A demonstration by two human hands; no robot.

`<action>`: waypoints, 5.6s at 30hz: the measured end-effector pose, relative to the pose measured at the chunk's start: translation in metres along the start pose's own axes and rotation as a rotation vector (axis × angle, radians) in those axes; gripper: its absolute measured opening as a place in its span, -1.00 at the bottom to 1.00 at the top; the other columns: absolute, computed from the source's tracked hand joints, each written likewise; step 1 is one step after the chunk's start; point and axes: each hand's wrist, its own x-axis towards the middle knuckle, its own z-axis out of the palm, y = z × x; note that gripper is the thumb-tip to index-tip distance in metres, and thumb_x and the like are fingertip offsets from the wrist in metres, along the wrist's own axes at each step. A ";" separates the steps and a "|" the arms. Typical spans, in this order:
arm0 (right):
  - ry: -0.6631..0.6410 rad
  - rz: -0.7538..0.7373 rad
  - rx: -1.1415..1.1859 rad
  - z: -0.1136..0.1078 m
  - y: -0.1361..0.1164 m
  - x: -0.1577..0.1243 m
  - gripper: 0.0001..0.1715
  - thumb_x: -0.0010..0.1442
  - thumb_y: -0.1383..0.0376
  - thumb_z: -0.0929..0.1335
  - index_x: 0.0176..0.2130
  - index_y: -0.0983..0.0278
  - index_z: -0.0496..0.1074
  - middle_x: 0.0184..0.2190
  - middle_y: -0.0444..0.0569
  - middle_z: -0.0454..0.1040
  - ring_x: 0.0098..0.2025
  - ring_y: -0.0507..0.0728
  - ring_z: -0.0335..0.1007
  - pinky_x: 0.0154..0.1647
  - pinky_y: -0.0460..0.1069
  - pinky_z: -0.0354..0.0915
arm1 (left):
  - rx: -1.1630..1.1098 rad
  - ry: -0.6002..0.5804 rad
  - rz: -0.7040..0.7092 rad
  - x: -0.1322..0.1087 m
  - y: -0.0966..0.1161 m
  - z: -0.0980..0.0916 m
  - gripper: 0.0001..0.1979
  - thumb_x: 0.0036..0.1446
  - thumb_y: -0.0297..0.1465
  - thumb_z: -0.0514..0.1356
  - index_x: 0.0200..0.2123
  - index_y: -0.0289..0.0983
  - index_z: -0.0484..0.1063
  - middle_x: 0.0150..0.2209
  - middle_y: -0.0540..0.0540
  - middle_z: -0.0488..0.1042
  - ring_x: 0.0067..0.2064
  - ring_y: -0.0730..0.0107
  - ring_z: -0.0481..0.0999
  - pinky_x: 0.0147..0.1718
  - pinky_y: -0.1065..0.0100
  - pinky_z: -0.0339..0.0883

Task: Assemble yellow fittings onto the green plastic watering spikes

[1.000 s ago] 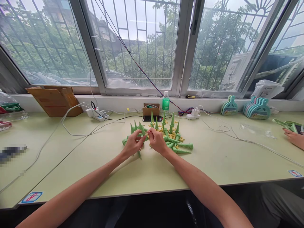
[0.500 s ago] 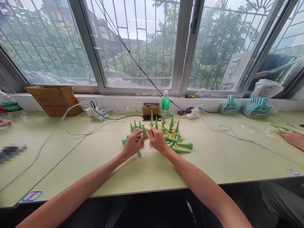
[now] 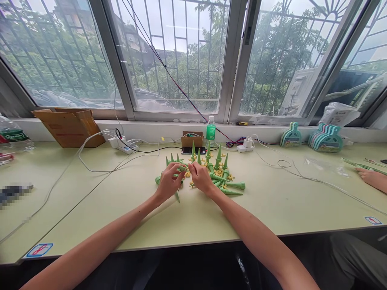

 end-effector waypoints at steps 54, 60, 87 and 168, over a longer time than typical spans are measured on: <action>0.042 -0.075 0.009 0.007 0.002 -0.004 -0.57 0.34 0.13 0.11 -0.52 0.24 0.06 -0.65 -0.20 0.12 -0.61 -0.02 -0.01 -0.54 -0.08 -0.04 | -0.477 -0.104 -0.262 0.002 0.001 -0.004 -0.65 0.14 -0.11 0.13 -0.18 -0.23 0.19 -0.53 0.12 0.30 -0.71 0.58 0.31 -0.78 0.52 0.14; 0.059 -0.068 0.010 0.006 -0.001 -0.004 -0.55 0.34 0.13 0.11 -0.54 0.23 0.03 -0.68 -0.21 0.06 -0.62 -0.01 -0.05 -0.55 -0.07 -0.06 | -0.401 -0.103 -0.207 0.001 -0.001 -0.004 -0.67 0.16 -0.12 0.11 -0.15 -0.22 0.19 -0.47 0.10 0.30 -0.69 0.62 0.30 -0.77 0.55 0.12; 0.113 -0.032 -0.007 0.005 -0.007 -0.002 -0.51 0.30 0.16 0.12 -0.62 0.24 -0.01 -0.71 -0.20 0.02 -0.63 -0.03 -0.11 -0.56 -0.05 -0.08 | -0.249 -0.115 -0.125 -0.002 0.001 -0.005 -0.65 0.18 -0.17 0.11 -0.03 -0.20 0.24 -0.14 -0.14 0.40 -0.63 0.67 0.31 -0.71 0.55 0.17; 0.035 0.025 0.132 0.003 0.001 -0.003 -0.58 0.34 0.04 0.11 -0.47 0.21 0.03 -0.72 -0.25 0.10 -0.66 -0.01 0.07 -0.59 -0.09 -0.01 | -0.299 -0.219 -0.180 0.000 -0.005 -0.005 -0.66 0.15 -0.13 0.12 -0.11 -0.21 0.24 -0.15 -0.09 0.38 -0.62 0.64 0.35 -0.70 0.50 0.22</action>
